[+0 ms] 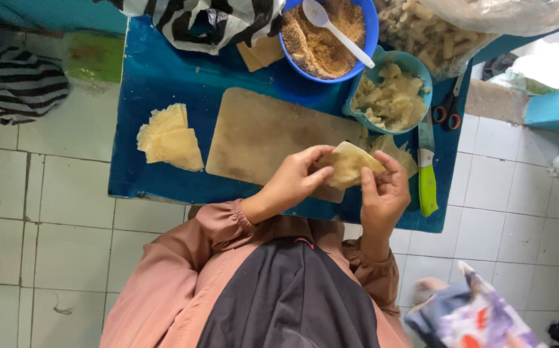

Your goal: The person sits at a blue table folding thin square pastry wrappers into triangular pieces, stacking the folded pieces on a cutting board. They occasionally spoon brown filling from a blue bowl onto a wrapper and fold the wrapper over the filling by hand.

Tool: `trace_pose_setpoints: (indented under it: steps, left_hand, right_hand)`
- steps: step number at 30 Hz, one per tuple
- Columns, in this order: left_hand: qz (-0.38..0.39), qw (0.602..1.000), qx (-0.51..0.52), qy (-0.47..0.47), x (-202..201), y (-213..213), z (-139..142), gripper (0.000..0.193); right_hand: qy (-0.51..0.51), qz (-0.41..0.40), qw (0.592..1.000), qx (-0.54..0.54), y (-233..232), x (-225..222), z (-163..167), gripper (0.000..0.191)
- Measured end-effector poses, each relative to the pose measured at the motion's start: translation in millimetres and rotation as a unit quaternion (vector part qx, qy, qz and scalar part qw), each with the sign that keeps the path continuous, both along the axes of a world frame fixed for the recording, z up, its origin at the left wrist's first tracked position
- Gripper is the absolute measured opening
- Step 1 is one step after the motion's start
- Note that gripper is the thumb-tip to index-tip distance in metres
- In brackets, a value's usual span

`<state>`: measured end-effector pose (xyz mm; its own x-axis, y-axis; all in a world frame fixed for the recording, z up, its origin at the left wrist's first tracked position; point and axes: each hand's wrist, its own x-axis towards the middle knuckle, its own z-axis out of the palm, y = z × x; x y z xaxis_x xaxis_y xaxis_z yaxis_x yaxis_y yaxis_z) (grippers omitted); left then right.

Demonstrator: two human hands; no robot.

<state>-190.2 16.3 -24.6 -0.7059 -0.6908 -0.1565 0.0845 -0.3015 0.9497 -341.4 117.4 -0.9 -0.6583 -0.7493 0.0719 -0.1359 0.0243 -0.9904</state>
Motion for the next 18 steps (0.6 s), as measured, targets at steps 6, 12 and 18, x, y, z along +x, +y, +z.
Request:
trace_pose_setpoints:
  steps: [6, 12, 18]
  left_hand:
    - [0.112, 0.909, -0.388, -0.102, -5.4, 0.6, 22.8, 0.013]
    - [0.116, 0.89, -0.439, -0.048, 13.4, -6.0, 52.5, 0.014]
    - [0.228, 0.888, -0.379, -0.123, 56.6, -37.3, 47.6, 0.013]
  right_hand:
    - [0.389, 0.039, 0.92, 0.041, 4.6, 10.9, 14.7, 0.035]
    - [0.274, 0.173, 0.946, -0.007, -14.9, 2.5, 33.4, 0.032]
    - [0.08, 0.29, 0.947, 0.115, -79.4, 16.3, 15.2, 0.011]
